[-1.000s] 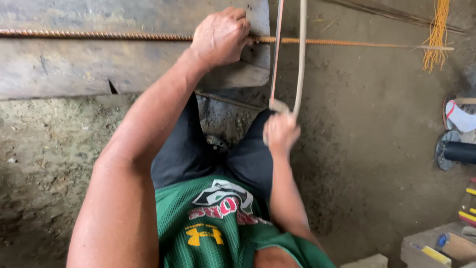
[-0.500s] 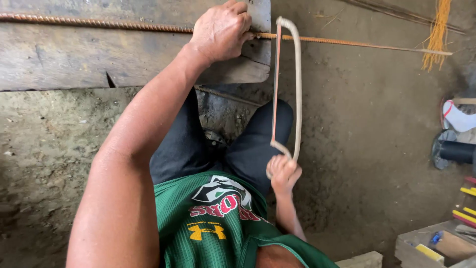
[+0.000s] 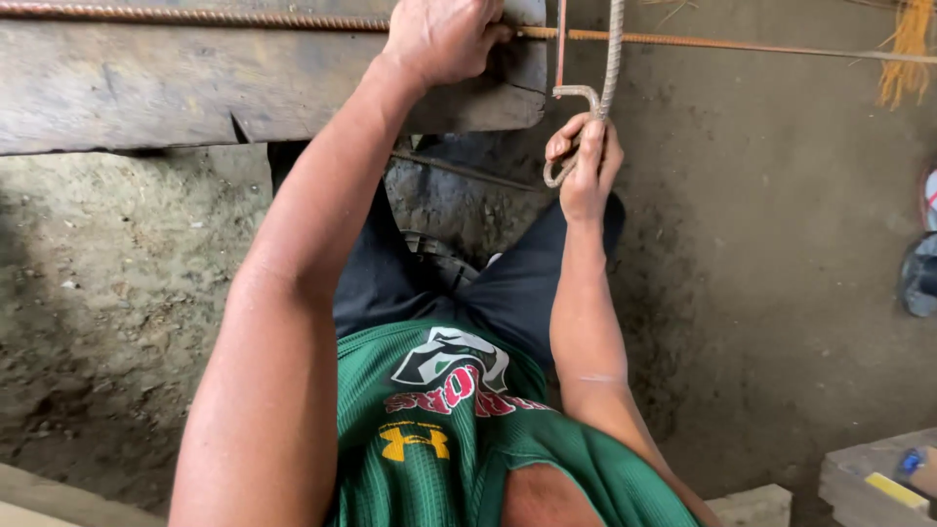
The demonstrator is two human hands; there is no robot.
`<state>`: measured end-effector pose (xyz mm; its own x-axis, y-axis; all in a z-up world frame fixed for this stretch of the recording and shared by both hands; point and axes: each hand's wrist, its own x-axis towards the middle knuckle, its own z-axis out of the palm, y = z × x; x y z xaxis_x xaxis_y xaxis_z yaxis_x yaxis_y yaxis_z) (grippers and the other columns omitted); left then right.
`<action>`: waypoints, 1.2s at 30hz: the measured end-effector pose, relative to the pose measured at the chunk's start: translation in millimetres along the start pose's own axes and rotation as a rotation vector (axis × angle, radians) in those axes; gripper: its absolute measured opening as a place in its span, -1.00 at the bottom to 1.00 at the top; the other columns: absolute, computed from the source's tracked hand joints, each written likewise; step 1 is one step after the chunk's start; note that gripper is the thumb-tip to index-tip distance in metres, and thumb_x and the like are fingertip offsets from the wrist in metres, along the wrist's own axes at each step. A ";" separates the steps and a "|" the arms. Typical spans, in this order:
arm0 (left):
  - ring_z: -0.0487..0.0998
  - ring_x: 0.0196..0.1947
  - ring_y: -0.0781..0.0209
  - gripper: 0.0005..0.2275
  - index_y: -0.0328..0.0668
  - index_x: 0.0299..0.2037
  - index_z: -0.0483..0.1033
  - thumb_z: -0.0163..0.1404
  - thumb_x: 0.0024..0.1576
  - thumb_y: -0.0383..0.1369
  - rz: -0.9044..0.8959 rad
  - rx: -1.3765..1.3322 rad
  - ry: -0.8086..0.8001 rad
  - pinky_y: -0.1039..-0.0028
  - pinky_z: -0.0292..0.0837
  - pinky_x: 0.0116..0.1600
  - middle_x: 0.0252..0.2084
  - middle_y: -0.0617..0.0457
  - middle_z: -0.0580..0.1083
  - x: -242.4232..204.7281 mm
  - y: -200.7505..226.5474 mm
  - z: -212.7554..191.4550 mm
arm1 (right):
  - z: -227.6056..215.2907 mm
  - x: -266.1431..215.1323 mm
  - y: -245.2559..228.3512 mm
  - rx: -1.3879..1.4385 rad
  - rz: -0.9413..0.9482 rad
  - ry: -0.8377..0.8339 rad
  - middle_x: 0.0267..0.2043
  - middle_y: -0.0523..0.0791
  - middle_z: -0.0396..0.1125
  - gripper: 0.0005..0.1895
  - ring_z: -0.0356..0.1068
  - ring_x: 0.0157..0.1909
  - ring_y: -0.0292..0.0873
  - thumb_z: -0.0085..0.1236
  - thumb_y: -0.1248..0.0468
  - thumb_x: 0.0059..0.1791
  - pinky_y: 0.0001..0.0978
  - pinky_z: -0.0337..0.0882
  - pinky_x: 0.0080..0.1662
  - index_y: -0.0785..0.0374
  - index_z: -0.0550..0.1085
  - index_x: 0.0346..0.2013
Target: Sawing a metal rebar with a manual hacksaw against a wooden support block
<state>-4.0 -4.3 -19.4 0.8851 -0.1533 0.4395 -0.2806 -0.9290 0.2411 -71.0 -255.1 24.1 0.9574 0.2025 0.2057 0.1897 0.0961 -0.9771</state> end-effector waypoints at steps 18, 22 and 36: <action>0.52 -0.32 -0.18 -0.71 -0.16 -0.42 0.39 0.24 0.16 -0.23 0.039 -0.168 -0.034 0.02 0.42 -0.40 -0.32 -0.03 0.39 13.9 6.8 -30.2 | 3.8 -9.9 19.6 0.229 0.011 -0.086 -0.62 -0.14 0.04 -0.43 0.06 -0.64 -0.28 -0.21 -0.27 0.12 -0.48 0.13 -0.54 0.15 0.18 -0.43; 0.49 -0.32 -0.13 -0.72 -0.16 -0.39 0.40 0.27 0.17 -0.26 0.029 -0.168 -0.094 0.08 0.42 -0.43 -0.33 -0.02 0.40 11.6 5.8 -20.5 | 1.9 -10.2 14.1 0.191 0.062 0.011 -0.67 -0.22 -0.16 -0.38 -0.12 -0.66 -0.32 -0.30 -0.30 0.11 -0.46 0.04 -0.54 0.12 0.07 -0.55; 0.52 -0.32 -0.12 -0.75 -0.20 -0.37 0.49 0.28 0.17 -0.26 0.012 -0.165 -0.095 0.09 0.46 -0.39 -0.31 -0.02 0.42 6.6 7.4 -20.9 | -6.3 -12.3 19.3 0.200 0.166 0.033 -0.72 -0.21 -0.18 -0.34 -0.12 -0.71 -0.28 -0.39 -0.28 0.12 -0.43 -0.02 -0.60 0.08 0.01 -0.69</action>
<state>-8.1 -5.2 3.4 0.9103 -0.2020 0.3614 -0.3413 -0.8602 0.3789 -77.8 -261.9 2.4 0.9790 0.2002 0.0381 -0.0147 0.2557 -0.9666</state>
